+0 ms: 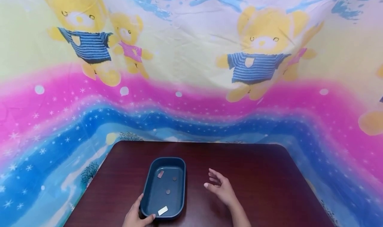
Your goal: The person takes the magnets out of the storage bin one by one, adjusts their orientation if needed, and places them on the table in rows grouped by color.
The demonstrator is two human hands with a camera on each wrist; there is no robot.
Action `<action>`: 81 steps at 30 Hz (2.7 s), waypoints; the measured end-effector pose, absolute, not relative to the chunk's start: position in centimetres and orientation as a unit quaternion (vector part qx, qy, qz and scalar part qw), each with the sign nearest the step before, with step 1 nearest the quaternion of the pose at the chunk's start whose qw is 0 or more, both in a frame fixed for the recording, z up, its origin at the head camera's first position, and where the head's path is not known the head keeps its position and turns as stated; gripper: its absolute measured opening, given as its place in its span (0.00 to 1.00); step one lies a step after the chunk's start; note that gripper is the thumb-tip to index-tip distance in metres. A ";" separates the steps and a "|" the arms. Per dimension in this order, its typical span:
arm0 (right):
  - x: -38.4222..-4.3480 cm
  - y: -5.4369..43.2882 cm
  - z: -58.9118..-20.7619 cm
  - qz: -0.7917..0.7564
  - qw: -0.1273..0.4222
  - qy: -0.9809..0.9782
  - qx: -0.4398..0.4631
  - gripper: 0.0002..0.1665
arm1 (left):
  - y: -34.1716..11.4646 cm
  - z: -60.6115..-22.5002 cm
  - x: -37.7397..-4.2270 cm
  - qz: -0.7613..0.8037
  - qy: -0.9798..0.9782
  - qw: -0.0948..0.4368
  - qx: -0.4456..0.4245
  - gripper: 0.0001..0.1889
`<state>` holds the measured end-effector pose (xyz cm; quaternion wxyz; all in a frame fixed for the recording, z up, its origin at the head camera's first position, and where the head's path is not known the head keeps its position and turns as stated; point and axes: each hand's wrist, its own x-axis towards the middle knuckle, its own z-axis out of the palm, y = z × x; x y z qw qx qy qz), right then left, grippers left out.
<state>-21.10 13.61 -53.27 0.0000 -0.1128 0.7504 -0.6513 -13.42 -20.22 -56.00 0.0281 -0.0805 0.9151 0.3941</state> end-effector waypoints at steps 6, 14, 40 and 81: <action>-21.9 12.2 -53.1 -0.667 0.043 0.733 -0.122 0.39 | -20.5 -56.7 -13.1 0.407 0.909 0.025 -0.084 0.50; -22.6 9.4 -50.6 -0.650 0.061 0.738 -0.172 0.37 | -20.7 -57.1 -13.5 0.482 0.873 0.010 -0.076 0.51; -27.6 0.1 -54.8 -0.573 0.091 0.784 -0.220 0.32 | -21.1 -57.9 -13.7 0.524 0.848 0.039 -0.073 0.51; -28.7 -5.6 -58.8 -0.389 0.046 0.898 -0.201 0.24 | -21.9 -58.8 -13.5 0.627 0.775 0.074 -0.032 0.50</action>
